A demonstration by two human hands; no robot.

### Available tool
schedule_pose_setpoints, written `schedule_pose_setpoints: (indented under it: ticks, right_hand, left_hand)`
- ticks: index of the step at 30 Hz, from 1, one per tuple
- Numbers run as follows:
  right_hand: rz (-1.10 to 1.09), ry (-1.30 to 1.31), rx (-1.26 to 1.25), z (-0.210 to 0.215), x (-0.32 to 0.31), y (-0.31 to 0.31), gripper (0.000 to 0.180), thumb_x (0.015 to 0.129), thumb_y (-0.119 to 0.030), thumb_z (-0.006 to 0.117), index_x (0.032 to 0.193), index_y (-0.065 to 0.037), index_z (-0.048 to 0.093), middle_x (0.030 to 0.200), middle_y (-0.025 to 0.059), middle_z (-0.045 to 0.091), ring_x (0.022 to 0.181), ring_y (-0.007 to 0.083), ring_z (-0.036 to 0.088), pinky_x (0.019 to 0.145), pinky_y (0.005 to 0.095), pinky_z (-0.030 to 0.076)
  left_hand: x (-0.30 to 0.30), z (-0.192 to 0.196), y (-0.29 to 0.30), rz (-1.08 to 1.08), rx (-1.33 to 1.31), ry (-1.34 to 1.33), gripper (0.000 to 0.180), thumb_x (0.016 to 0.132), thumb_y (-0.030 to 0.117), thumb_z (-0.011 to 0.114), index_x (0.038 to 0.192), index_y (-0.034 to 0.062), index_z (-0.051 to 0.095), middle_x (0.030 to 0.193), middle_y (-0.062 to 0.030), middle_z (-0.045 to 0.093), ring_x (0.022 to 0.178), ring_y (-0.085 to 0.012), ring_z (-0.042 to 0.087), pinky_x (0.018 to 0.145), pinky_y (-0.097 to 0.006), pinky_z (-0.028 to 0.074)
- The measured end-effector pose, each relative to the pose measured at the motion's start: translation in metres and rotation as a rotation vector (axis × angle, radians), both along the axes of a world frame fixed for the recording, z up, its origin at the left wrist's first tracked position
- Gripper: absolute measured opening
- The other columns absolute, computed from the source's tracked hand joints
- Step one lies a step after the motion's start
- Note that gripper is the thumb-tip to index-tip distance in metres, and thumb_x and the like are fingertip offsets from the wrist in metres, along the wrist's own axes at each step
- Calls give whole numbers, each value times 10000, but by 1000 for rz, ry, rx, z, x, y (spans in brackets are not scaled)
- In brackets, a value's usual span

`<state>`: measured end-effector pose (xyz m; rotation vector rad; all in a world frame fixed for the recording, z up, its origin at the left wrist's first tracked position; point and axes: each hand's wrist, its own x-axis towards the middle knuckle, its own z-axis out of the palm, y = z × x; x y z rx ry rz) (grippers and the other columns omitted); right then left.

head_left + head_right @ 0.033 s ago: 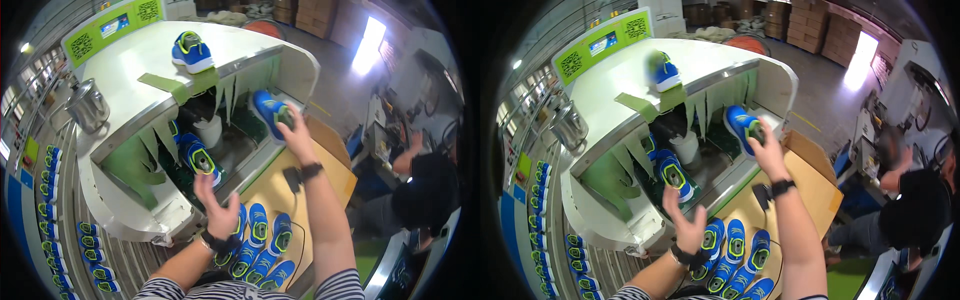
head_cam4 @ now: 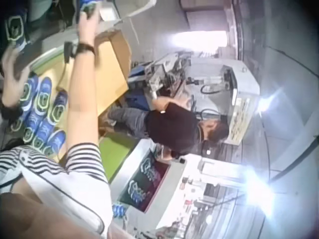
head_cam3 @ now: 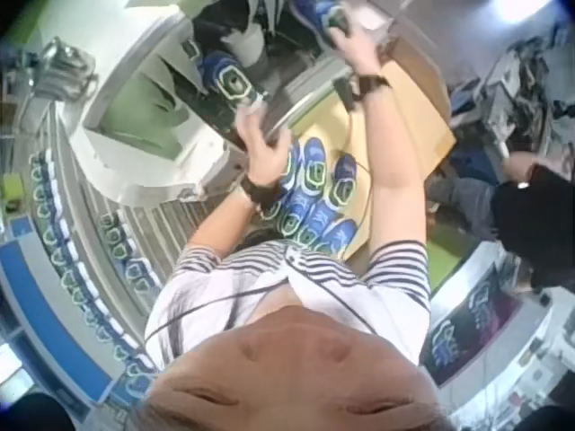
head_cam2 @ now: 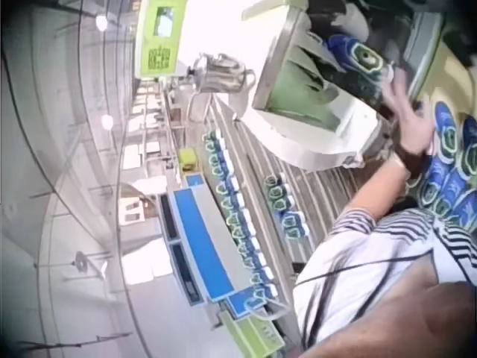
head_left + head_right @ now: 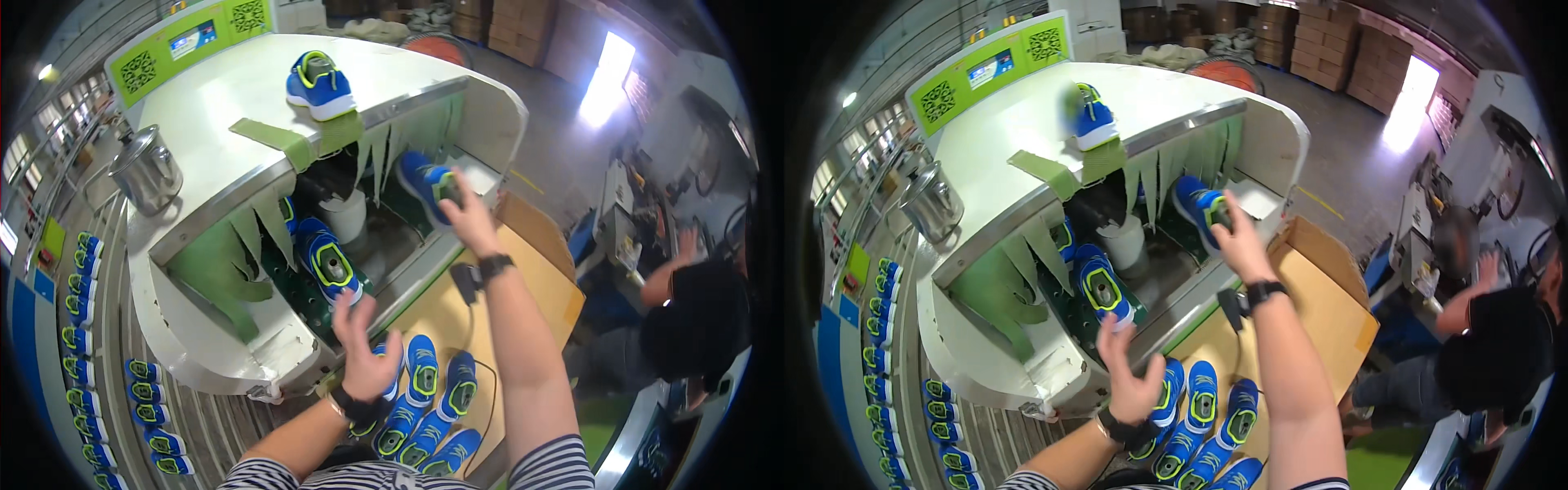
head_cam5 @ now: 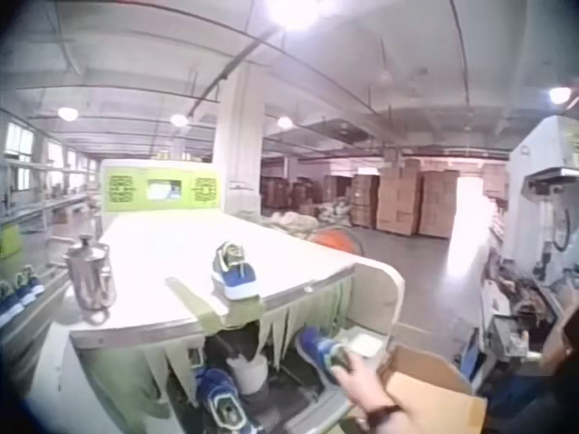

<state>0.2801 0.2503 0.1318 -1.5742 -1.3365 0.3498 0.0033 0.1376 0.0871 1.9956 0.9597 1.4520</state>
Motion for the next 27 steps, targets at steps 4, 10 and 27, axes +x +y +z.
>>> schedule_pose_setpoints:
  ticks: [4, 10, 27]
  right_hand:
    - [-65, -172, -185, -37, -22, 54, 927, 863, -117, 721, 1609, -294, 199, 1533, 250, 370, 1391, 455, 407, 1154, 466, 363]
    - [335, 64, -319, -40, -8, -99, 609, 952, -177, 667, 1507, -86, 434, 1517, 180, 438, 1368, 323, 469, 1106, 404, 433]
    - [-790, 168, -433, 12, -24, -557, 359, 965, -97, 609, 1318, -37, 598, 1165, 100, 680, 1055, 171, 632, 935, 301, 490]
  left_hand:
    - [-27, -28, -25, -193, 4, 605, 638, 855, 256, 735, 1434, 131, 497, 1542, -214, 344, 1418, -458, 321, 1156, -562, 251]
    - [-48, -96, -19, -374, -355, 912, 663, 930, 374, 656, 1503, 151, 408, 1599, -230, 273, 1416, -442, 378, 1098, -606, 333]
    - [-34, -115, -26, -377, -295, 684, 586, 839, 229, 682, 1384, 84, 525, 1479, -217, 418, 1229, -432, 547, 986, -526, 471]
